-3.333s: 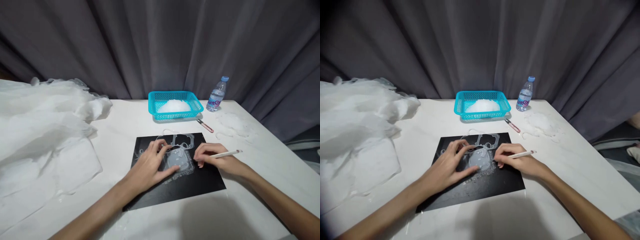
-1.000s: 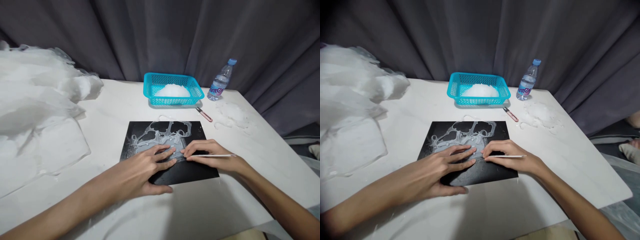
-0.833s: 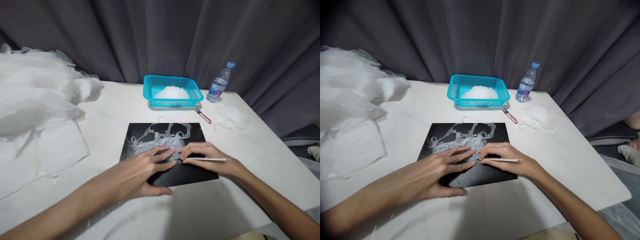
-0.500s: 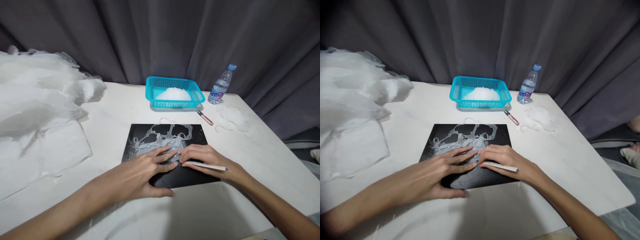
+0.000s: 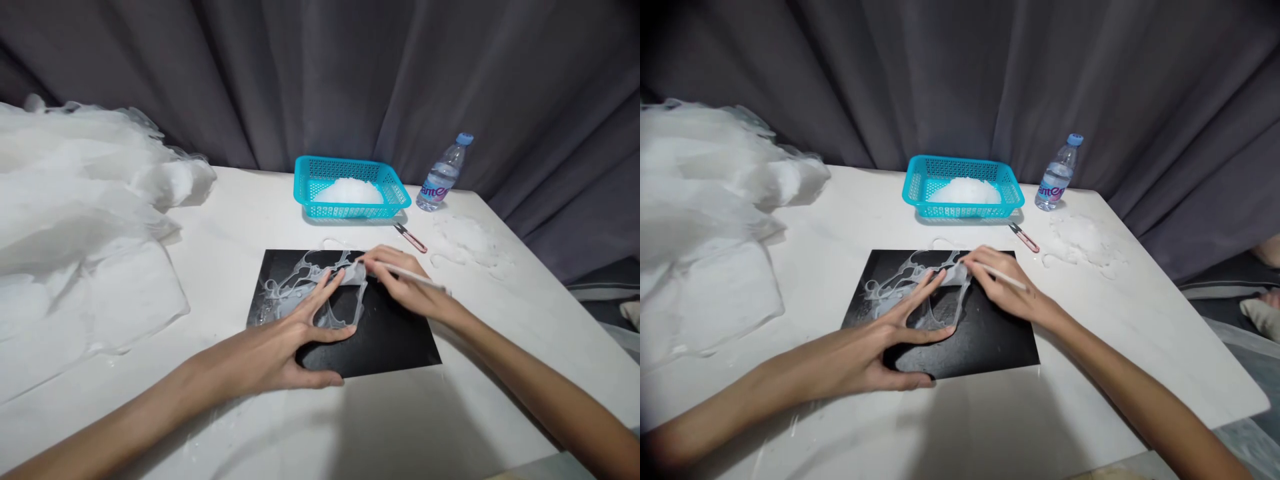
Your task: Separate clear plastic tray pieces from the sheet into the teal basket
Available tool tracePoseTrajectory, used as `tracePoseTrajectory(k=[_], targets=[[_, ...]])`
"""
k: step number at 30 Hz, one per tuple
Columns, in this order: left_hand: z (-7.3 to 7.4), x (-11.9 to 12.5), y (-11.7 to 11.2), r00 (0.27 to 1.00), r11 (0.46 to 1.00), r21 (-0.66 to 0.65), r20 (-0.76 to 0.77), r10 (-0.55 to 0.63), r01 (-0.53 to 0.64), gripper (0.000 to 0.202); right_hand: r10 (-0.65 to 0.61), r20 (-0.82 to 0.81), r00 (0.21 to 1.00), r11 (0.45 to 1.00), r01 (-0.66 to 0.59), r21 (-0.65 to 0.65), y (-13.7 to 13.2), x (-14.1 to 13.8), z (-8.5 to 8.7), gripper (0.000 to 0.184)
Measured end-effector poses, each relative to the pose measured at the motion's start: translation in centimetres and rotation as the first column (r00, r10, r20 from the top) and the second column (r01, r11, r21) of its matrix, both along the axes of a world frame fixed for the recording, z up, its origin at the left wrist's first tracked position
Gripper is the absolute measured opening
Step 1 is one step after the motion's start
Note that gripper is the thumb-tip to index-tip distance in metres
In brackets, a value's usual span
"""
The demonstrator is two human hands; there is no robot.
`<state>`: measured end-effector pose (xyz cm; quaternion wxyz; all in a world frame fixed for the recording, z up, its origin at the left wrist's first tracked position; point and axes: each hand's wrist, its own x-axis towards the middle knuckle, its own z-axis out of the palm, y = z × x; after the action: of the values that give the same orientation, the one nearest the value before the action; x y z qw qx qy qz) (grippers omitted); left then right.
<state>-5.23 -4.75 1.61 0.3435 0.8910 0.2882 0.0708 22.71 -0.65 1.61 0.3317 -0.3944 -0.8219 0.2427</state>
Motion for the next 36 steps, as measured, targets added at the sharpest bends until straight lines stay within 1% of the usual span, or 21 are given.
tracePoseTrajectory(k=[2,4,6,8,10,12,13,14,15,16,17,18,19,20,22,24,25,28,30,33,36], targets=[[0.1,-0.1,-0.1,1.0,1.0,0.002,0.002,0.005,-0.005,0.061,-0.051,-0.027,0.998,0.994,0.048,-0.098,1.6,0.0,0.5,0.03],[0.2,-0.2,-0.1,1.0,1.0,-0.001,0.001,0.006,-0.006,0.061,-0.069,-0.063,0.996,0.981,0.057,-0.184,2.5,0.2,0.7,0.033],[0.2,-0.2,-0.2,1.0,1.0,-0.009,0.011,0.01,-0.01,0.061,-0.075,-0.127,0.989,0.97,0.043,-0.24,2.5,0.6,1.1,0.033],[0.0,-0.1,-0.2,0.998,0.999,-0.033,0.04,0.044,-0.043,0.053,-0.067,-0.174,0.982,0.965,0.019,-0.263,1.5,0.8,1.5,0.034],[0.0,0.2,0.0,0.981,0.987,-0.046,0.11,0.157,-0.152,0.038,-0.055,-0.19,0.98,0.963,0.002,-0.27,0.0,0.6,2.1,0.034],[0.3,0.7,0.3,0.918,0.941,-0.036,0.21,0.335,-0.336,0.032,-0.03,-0.19,0.981,0.961,-0.024,-0.274,-1.7,0.1,2.5,0.031],[0.5,1.0,0.5,0.874,0.906,-0.056,0.244,0.421,-0.42,0.035,-0.01,-0.185,0.983,0.961,-0.041,-0.274,-2.6,-0.3,2.6,0.028],[0.7,1.3,0.7,0.833,0.87,-0.114,0.251,0.492,-0.479,0.041,0.008,-0.182,0.983,0.961,-0.057,-0.269,-3.4,-0.8,2.7,0.025],[1.0,1.6,0.8,0.807,0.837,-0.218,0.231,0.544,-0.502,0.049,0.024,-0.178,0.984,0.964,-0.07,-0.258,-4.1,-1.2,2.6,0.023],[1.1,1.8,0.9,0.798,0.798,-0.36,0.192,0.571,-0.484,0.057,0.041,-0.172,0.984,0.966,-0.083,-0.245,-4.7,-1.7,2.5,0.023],[1.3,2.1,1.1,0.797,0.739,-0.511,0.159,0.583,-0.439,0.062,0.067,-0.164,0.984,0.966,-0.105,-0.235,-5.2,-2.0,2.4,0.024],[1.3,2.4,1.2,0.798,0.668,-0.64,0.139,0.586,-0.379,0.064,0.103,-0.151,0.983,0.963,-0.137,-0.233,-5.7,-2.2,2.3,0.026],[1.2,2.6,1.3,0.796,0.602,-0.73,0.135,0.591,-0.323,0.06,0.139,-0.135,0.981,0.957,-0.168,-0.238,-6.0,-2.3,2.3,0.028],[1.2,2.7,1.4,0.79,0.555,-0.781,0.137,0.598,-0.285,0.053,0.164,-0.115,0.98,0.949,-0.189,-0.253,-6.3,-2.2,2.3,0.03],[0.9,2.8,1.5,0.767,0.493,-0.835,0.142,0.625,-0.246,0.042,0.171,-0.092,0.981,0.94,-0.191,-0.283,-6.4,-1.4,2.6,0.029],[0.8,2.6,1.6,0.733,0.435,-0.87,0.137,0.666,-0.233,0.037,0.1,-0.114,0.988,0.958,-0.127,-0.257,-6.1,-0.3,2.8,0.03],[0.8,2.5,1.5,0.708,0.408,-0.884,0.135,0.693,-0.23,0.035,0.046,-0.128,0.991,0.973,-0.074,-0.219,-5.9,0.2,2.9,0.034],[1.1,2.5,1.2,0.633,0.353,-0.907,0.136,0.762,-0.23,0.033,-0.13,-0.139,0.982,0.989,0.119,-0.082,-5.2,1.0,2.4,0.046],[1.2,2.9,0.9,0.594,0.328,-0.921,0.146,0.791,-0.21,0.032,-0.184,-0.116,0.976,0.98,0.172,-0.103,-5.1,0.6,1.6,0.042],[1.2,3.5,0.6,0.541,0.305,-0.94,0.179,0.822,-0.152,0.033,-0.112,-0.064,0.992,0.961,0.092,-0.261,-5.4,-0.8,0.1,0.026],[0.8,3.8,0.5,0.514,0.314,-0.941,0.209,0.832,-0.127,0.033,-0.055,-0.064,0.996,0.948,0.032,-0.318,-5.9,-1.9,-0.8,0.014]])
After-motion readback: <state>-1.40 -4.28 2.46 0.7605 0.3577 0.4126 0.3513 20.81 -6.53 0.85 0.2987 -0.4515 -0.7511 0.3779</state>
